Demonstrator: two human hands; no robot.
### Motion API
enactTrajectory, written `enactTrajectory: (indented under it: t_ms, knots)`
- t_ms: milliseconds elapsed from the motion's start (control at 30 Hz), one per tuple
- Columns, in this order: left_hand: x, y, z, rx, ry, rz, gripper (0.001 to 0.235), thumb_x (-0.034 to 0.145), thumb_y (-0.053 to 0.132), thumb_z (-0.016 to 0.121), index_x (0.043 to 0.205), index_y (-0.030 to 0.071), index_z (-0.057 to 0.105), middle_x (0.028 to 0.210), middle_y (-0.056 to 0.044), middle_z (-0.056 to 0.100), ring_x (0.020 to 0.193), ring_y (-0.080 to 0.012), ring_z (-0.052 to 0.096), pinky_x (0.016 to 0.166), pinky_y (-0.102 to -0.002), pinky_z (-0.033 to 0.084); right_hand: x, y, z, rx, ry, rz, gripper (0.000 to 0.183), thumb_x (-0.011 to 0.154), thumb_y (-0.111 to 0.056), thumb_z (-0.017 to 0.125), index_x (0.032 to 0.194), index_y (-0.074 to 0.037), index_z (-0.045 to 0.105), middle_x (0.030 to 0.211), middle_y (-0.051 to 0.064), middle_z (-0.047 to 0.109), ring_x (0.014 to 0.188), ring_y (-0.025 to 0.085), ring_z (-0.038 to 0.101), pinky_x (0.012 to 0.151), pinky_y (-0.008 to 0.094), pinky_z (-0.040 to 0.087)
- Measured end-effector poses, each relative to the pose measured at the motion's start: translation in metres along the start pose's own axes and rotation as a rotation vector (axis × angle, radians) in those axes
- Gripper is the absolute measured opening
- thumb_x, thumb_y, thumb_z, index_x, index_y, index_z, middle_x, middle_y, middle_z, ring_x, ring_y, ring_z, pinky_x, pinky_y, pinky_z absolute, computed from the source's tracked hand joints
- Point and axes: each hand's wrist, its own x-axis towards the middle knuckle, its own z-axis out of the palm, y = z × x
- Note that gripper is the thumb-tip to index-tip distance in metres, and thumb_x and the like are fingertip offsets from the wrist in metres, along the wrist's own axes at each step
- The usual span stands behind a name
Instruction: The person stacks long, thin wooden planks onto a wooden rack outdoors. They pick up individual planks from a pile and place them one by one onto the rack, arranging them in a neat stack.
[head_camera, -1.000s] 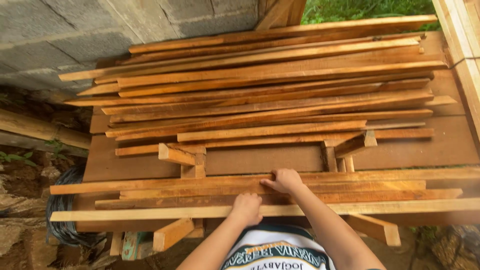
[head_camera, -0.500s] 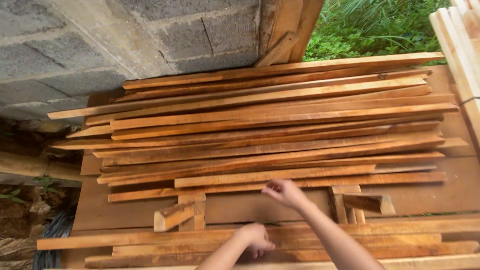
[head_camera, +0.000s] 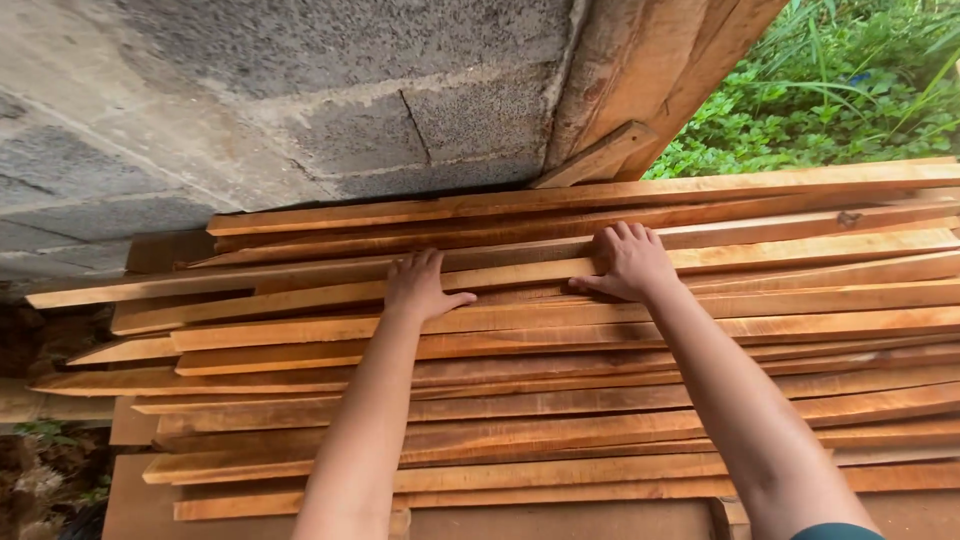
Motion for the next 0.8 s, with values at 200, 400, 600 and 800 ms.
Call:
enactTrajectory:
  t_ms: [200,400,600,800]
  knots:
    - [0.042,-0.026,0.021,0.067,0.074,0.076,0.098,0.072,0.084,0.066,0.139,0.013,0.055,0.140,-0.007,0.053,0.138,-0.0293,0.049,0.121,-0.049,0.030,0.018,0.006,0.003,-0.081,-0.135,-0.026,0.097,0.065,-0.091,0.062,0.132,-0.021,0.048,0.130,0.002,0.060,0.134,0.023,0.053,0.111,0.043,0.045]
    - [0.059,-0.028,0.022,0.185,-0.026,0.093,0.095,0.066,0.088,0.063,0.130,0.017,0.061,0.136,-0.005,0.060,0.133,-0.0262,0.054,0.113,-0.043,0.042,0.025,0.005,-0.008,-0.097,-0.190,-0.107,0.088,0.068,-0.089,0.062,0.123,-0.020,0.062,0.121,0.003,0.065,0.122,0.026,0.063,0.100,0.041,0.055]
    - [0.049,-0.035,0.009,-0.012,-0.017,0.104,0.084,0.068,0.077,0.070,0.123,0.014,0.063,0.130,-0.008,0.066,0.128,-0.0279,0.060,0.105,-0.043,0.048,0.018,-0.012,-0.038,-0.045,-0.376,-0.021,0.093,0.066,-0.092,0.058,0.124,-0.019,0.057,0.114,0.014,0.075,0.115,0.032,0.071,0.097,0.045,0.056]
    - [0.072,-0.041,0.029,0.047,-0.040,0.160,0.094,0.070,0.079,0.067,0.138,0.015,0.056,0.136,-0.009,0.063,0.133,-0.0278,0.056,0.111,-0.045,0.044,0.021,-0.020,-0.044,-0.207,-0.406,-0.064,0.088,0.066,-0.095,0.054,0.113,-0.021,0.067,0.109,0.007,0.077,0.111,0.025,0.073,0.094,0.037,0.059]
